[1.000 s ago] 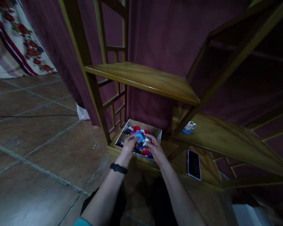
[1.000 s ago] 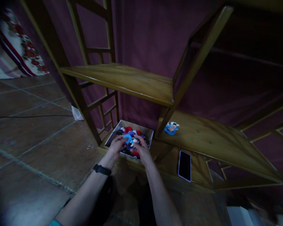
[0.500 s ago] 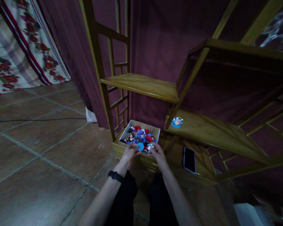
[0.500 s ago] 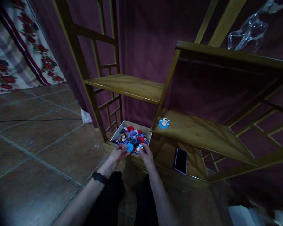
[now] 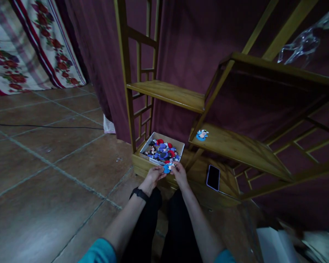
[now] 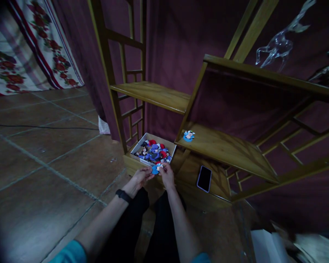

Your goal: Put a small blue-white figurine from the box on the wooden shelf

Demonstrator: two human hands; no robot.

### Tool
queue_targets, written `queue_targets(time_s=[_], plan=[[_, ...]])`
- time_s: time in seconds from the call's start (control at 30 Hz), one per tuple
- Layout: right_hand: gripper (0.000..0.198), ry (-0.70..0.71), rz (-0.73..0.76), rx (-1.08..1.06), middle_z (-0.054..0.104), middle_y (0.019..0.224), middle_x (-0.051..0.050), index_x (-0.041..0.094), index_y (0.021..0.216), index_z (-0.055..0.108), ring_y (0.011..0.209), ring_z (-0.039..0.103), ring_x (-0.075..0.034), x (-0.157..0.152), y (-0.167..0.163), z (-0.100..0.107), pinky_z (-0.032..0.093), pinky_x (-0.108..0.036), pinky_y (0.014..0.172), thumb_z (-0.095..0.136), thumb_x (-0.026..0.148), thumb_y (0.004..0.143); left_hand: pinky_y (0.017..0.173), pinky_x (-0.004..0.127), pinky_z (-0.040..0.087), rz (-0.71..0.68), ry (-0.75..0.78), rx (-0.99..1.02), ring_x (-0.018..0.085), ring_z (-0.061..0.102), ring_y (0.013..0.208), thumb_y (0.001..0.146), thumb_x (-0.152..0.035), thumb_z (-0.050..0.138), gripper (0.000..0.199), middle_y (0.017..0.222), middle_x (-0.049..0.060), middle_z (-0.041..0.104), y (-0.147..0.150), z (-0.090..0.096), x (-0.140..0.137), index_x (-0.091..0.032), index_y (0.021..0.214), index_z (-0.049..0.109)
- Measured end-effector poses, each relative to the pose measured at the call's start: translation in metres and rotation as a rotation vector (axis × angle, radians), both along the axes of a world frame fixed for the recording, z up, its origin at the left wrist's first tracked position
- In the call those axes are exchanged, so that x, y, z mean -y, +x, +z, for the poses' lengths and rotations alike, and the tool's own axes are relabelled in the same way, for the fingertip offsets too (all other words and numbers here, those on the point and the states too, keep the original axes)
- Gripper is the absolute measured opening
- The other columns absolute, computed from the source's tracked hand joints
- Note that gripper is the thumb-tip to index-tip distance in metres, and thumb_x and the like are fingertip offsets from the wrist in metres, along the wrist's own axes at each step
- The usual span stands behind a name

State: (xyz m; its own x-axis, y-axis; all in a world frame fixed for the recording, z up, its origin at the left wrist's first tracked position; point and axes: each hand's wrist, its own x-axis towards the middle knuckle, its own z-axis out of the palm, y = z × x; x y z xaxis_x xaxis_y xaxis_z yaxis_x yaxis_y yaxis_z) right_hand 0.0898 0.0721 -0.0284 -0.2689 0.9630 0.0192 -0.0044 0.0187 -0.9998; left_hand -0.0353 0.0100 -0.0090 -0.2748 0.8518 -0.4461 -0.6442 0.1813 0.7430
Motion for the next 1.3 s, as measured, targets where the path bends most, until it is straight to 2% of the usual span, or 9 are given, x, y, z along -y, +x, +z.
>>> queue_targets(time_s=[0.27,0.67,0.83,1.03,1.3], plan=[[0.034,-0.068,-0.028,-0.061,0.060,0.079,0.000,0.020,0.094,0.057,0.066,0.059,-0.014,0.003,-0.006,-0.006,0.053,-0.027,0.057,0.061,0.037,0.065,0.055,0.021,0.050,0.038,0.008,-0.026,0.010,0.059,0.054,0.062,-0.011,0.074,0.012,0.062,0.006,0.064,0.003,-0.004,0.005,-0.007,0.068,0.063],[0.033,0.130,0.002,0.130,0.063,0.089,-0.002,0.022,0.103,0.058,0.075,0.061,-0.017,0.012,-0.009,-0.002,0.051,-0.027,0.060,0.051,0.035,0.073,0.048,0.019,0.048,0.041,-0.006,-0.087,0.009,0.056,0.048,0.059,-0.010,0.076,0.014,0.058,0.006,0.063,0.000,-0.003,0.010,-0.007,0.067,0.064],[0.032,0.218,-0.015,0.215,0.066,0.092,-0.002,0.024,0.102,0.060,0.080,0.061,-0.018,0.014,-0.008,0.002,0.051,-0.028,0.068,0.049,0.032,0.073,0.047,0.018,0.047,0.033,-0.021,-0.099,0.008,0.055,0.046,0.058,-0.012,0.076,0.015,0.056,0.005,0.063,0.001,-0.003,0.009,-0.007,0.066,0.064],[0.035,0.123,-0.002,0.168,0.064,0.094,-0.002,0.023,0.104,0.058,0.078,0.061,-0.017,0.013,-0.007,0.001,0.051,-0.026,0.060,0.049,0.032,0.071,0.046,0.019,0.046,0.041,-0.042,-0.107,0.009,0.055,0.045,0.059,-0.014,0.076,0.016,0.053,0.005,0.061,-0.001,-0.002,0.008,-0.007,0.063,0.064],[0.033,0.056,0.018,0.105,0.063,0.091,-0.001,0.024,0.100,0.059,0.078,0.061,-0.017,0.013,-0.008,0.002,0.052,-0.027,0.060,0.054,0.030,0.069,0.044,0.018,0.044,0.063,-0.051,-0.119,0.009,0.054,0.044,0.060,-0.017,0.076,0.016,0.050,0.005,0.061,-0.002,-0.001,0.007,-0.007,0.062,0.063]])
